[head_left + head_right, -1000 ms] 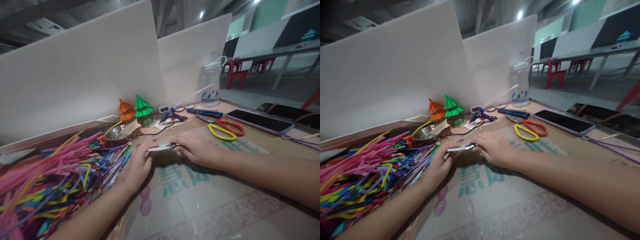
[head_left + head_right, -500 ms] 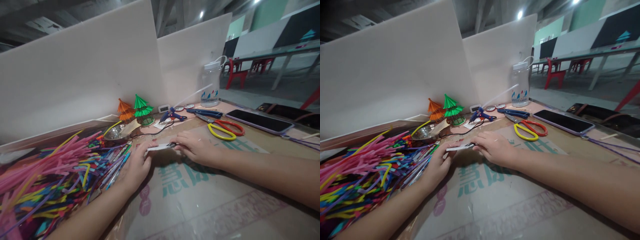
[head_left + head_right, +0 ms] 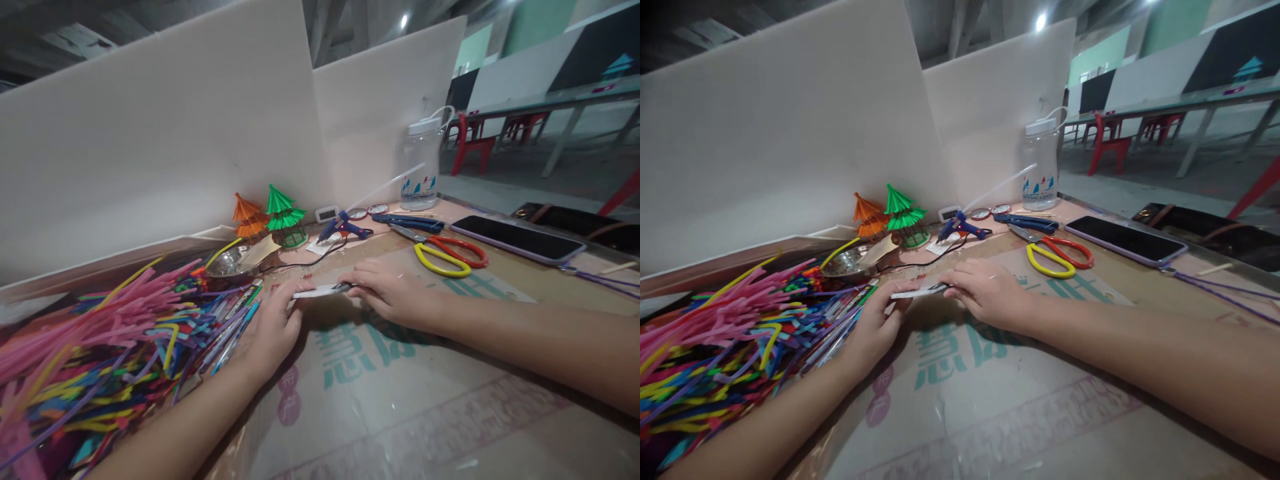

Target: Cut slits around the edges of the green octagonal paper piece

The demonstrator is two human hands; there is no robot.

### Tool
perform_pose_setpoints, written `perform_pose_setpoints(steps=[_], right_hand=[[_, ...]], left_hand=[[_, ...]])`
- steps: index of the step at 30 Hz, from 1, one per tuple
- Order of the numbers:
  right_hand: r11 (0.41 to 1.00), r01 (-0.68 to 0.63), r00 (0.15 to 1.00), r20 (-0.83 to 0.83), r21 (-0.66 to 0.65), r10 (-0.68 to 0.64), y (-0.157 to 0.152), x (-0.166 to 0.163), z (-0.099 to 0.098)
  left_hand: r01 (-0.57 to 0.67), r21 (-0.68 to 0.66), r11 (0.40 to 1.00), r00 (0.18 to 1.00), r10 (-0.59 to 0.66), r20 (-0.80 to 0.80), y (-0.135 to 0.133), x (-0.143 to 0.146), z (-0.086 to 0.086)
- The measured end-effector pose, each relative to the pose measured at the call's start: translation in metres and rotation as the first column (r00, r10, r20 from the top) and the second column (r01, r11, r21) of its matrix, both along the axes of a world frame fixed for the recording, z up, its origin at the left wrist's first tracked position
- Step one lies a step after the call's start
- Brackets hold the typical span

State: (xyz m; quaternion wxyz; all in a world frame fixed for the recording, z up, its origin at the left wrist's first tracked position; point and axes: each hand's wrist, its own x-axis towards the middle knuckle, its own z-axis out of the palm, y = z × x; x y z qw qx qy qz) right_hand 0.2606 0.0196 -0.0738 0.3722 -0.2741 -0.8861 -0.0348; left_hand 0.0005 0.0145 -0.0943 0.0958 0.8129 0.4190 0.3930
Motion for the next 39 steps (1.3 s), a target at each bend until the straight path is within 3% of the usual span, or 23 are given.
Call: perform_pose_setpoints(steps=[26,32,39], right_hand=[[0.997,0.057,0.998,-0.021,-0.053,-0.058,0.0051,0.003,-0.0037],[0.998,0.004,1.0,0.012,-0.064,-0.003,0.0012,0.0009,-0.0007],[0.999,0.012,1.0,0.006,-0.048,-0.011,0.0003,0.0007,-0.0004]], left_hand=[[-0.011,0.011,1.0,1.0,0.011,-0.014,-0.0024,0.0024,0.0027],[0.03,0.07,0.997,0.998,-0.026,-0.051,-0.0034,0.0017,0.0024],[0.029,0.038,0.999,0.997,-0.027,-0.068,-0.0033,0.0012,0.0038]])
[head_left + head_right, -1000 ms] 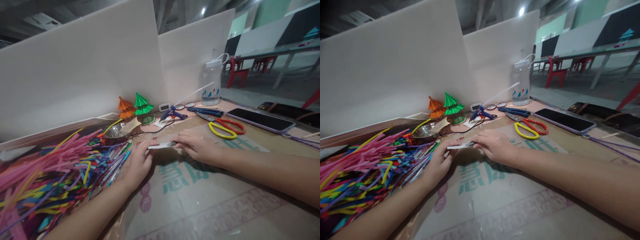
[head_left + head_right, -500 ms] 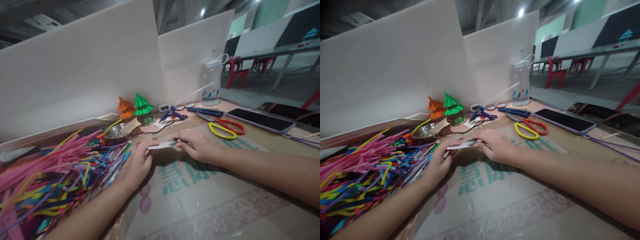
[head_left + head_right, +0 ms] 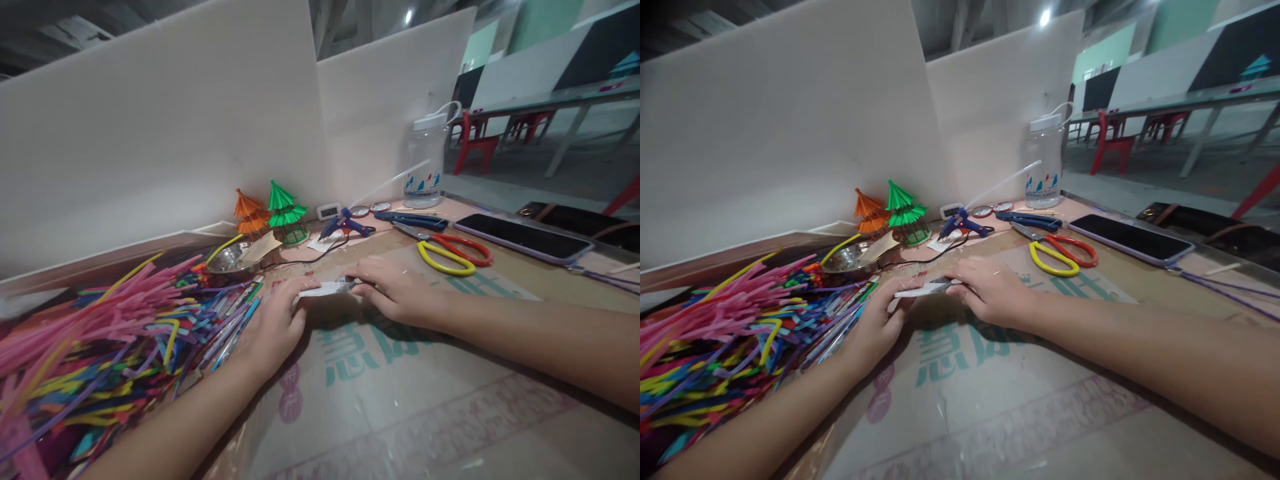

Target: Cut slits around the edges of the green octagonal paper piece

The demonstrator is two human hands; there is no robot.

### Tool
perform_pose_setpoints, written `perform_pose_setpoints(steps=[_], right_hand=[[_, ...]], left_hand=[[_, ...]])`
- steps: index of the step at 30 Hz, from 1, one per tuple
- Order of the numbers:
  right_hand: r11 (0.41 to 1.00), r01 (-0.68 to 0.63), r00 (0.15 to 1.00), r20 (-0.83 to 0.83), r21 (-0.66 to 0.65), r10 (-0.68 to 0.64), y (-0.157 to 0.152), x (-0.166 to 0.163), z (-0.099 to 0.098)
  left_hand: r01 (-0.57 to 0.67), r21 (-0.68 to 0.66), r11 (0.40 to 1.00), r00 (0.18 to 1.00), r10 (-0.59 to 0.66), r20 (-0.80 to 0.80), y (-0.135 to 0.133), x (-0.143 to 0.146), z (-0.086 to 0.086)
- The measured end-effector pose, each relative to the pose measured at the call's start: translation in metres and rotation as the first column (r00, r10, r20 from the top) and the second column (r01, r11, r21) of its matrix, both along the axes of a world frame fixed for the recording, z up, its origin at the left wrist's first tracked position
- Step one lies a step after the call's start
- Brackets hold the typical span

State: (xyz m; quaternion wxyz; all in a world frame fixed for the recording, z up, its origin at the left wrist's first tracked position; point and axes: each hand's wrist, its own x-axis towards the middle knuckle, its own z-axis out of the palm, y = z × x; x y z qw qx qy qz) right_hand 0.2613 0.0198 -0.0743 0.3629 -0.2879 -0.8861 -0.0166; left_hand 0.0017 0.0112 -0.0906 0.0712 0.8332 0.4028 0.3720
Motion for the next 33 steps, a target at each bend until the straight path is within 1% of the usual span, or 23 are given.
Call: perform_pose_setpoints(steps=[5,12,21,25,29,33], right_hand=[[0.999,-0.036,0.999,-0.003,0.007,0.036,-0.0003,-0.0001,0.0004],[0.998,-0.049,0.999,-0.013,0.045,0.05,-0.0015,-0.0011,-0.0023],[0.999,-0.047,0.999,0.0,0.014,0.047,-0.0019,-0.0012,-0.0026],[0.998,-0.052,0.999,0.006,0.038,0.051,-0.0021,-0.0011,-0.001],[0.993,-0.091,0.996,-0.004,0.078,0.091,-0.0013,-0.0017,0.0013],[0.989,-0.1,0.994,-0.023,0.111,0.103,-0.0016,-0.0026,0.003]], left_hand=[[0.007,0.008,1.0,1.0,-0.007,-0.003,-0.0001,-0.0001,0.0002],[0.004,0.004,1.0,1.0,-0.004,-0.004,-0.0028,0.0037,0.0018],[-0.005,0.003,1.0,0.999,0.005,-0.047,-0.0032,0.0008,0.0015],[0.006,-0.004,1.0,0.999,-0.006,-0.036,-0.004,0.0016,0.002],[0.011,-0.016,1.0,1.0,-0.011,-0.026,-0.0039,0.0033,0.0028],[0.014,-0.011,1.0,1.0,-0.014,-0.004,-0.0041,0.0051,0.0043]])
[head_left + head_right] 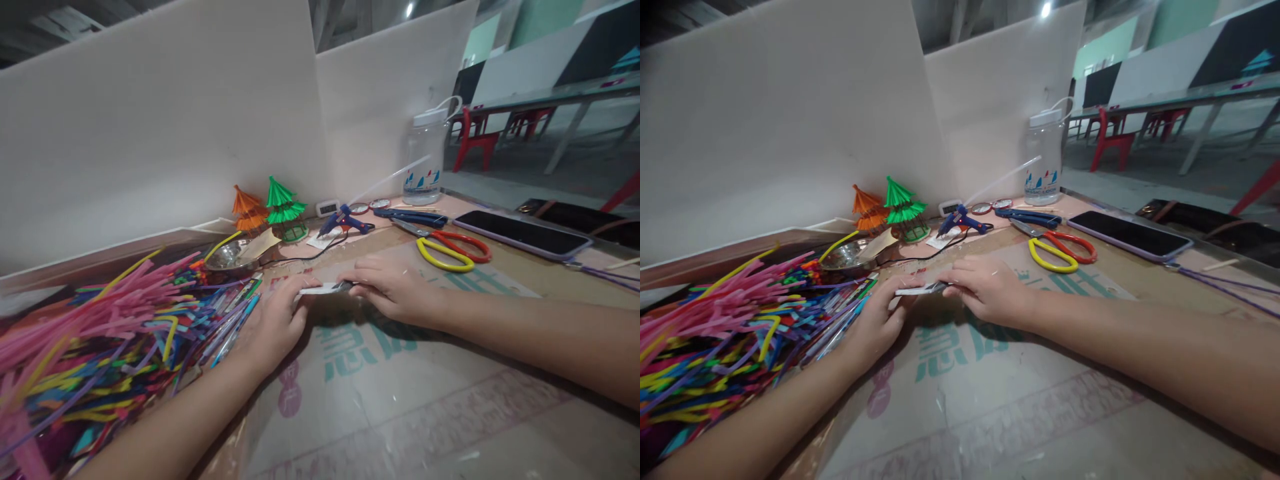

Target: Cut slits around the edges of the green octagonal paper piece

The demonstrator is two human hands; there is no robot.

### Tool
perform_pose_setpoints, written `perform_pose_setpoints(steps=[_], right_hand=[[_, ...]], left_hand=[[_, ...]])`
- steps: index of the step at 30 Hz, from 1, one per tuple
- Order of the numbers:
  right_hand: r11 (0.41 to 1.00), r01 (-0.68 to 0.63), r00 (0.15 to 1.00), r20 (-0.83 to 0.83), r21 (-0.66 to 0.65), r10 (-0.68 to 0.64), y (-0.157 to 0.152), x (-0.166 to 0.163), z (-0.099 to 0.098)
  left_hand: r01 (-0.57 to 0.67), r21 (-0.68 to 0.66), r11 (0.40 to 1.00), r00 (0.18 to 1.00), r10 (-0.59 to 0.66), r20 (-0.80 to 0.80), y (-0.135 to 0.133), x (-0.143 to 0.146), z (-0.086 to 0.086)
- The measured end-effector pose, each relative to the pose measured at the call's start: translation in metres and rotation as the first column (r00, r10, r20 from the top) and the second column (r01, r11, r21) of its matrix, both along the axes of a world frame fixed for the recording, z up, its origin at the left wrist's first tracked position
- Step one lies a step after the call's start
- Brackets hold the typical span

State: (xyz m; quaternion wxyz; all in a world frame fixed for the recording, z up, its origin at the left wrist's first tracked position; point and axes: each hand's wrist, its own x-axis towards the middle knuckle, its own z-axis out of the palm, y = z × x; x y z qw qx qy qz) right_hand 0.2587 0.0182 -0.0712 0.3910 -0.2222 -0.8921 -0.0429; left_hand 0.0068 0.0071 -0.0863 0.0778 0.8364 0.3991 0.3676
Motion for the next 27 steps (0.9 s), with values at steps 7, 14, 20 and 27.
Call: perform_pose_setpoints(steps=[7,14,20,27], right_hand=[[0.991,0.086,0.992,-0.086,-0.1,-0.094,0.004,0.001,-0.007],[0.926,0.171,0.951,-0.189,-0.337,-0.245,0.012,0.001,-0.007],[0.918,0.141,0.968,-0.141,-0.372,-0.206,0.009,-0.003,-0.009],[0.953,0.116,0.979,-0.129,-0.279,-0.157,0.002,-0.002,-0.006]], left_hand=[[-0.033,-0.087,0.996,0.998,0.037,0.046,0.002,-0.001,-0.003],[-0.065,-0.264,0.962,0.947,0.143,0.288,0.011,-0.003,-0.017],[0.042,-0.367,0.929,0.921,0.106,0.374,0.001,0.004,-0.009],[0.021,-0.368,0.93,0.932,0.115,0.343,-0.006,0.009,-0.002]])
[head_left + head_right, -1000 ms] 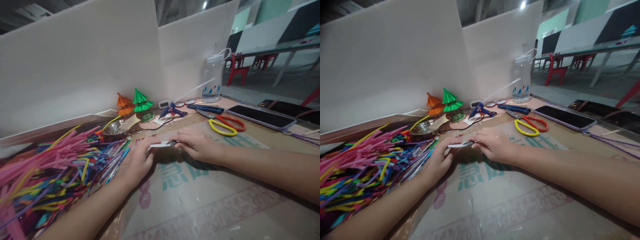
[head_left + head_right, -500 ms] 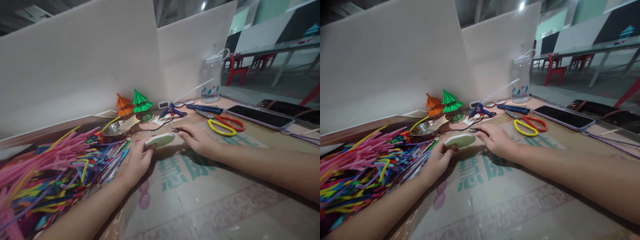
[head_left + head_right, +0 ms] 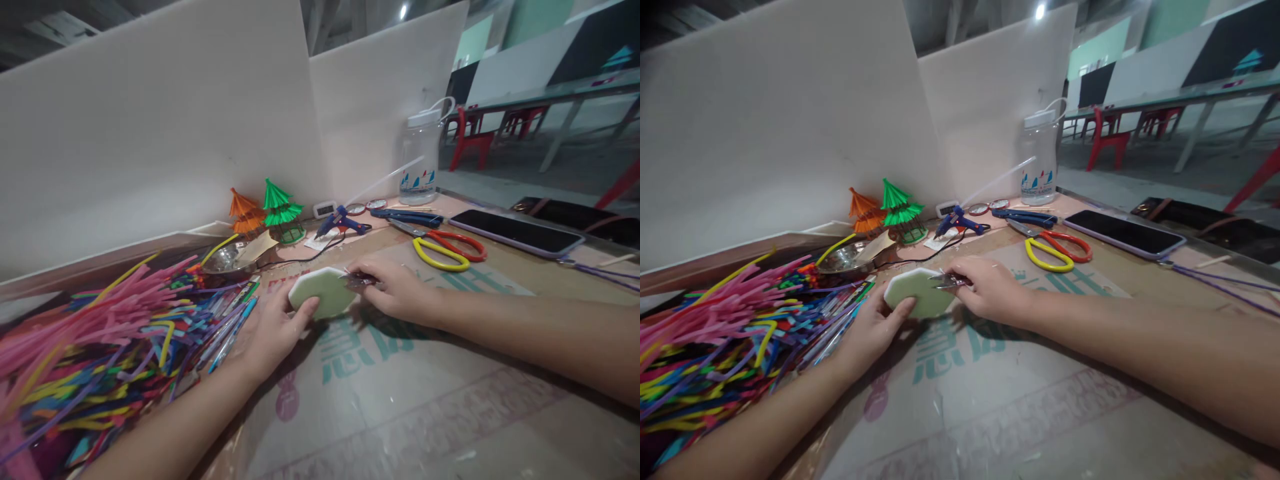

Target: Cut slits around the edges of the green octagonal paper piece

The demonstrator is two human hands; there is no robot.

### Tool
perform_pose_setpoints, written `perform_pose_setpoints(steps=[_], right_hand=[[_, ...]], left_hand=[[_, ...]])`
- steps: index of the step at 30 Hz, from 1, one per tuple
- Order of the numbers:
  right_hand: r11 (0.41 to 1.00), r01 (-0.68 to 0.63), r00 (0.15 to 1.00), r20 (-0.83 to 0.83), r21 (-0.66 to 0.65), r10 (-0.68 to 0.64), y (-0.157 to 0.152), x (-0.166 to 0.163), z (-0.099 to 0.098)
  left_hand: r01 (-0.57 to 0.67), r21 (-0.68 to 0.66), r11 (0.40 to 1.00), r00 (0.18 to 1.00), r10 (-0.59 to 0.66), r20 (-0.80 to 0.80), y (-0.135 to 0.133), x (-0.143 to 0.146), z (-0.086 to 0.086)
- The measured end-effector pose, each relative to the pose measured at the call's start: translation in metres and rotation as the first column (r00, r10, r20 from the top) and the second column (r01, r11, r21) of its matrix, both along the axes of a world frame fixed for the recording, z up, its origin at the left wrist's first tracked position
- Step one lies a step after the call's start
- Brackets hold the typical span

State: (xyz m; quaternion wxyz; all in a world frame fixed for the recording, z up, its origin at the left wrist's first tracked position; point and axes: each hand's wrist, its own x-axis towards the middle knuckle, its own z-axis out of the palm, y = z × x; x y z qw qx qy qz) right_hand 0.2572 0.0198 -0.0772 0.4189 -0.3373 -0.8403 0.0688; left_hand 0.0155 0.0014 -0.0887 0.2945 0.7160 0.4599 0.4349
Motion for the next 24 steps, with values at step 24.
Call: perform_pose_setpoints(steps=[24], right_hand=[[0.995,-0.012,0.998,0.067,0.1,0.005,0.001,0.003,0.002]], left_hand=[[-0.051,0.149,0.988,0.995,0.063,-0.073,0.01,-0.007,-0.008]])
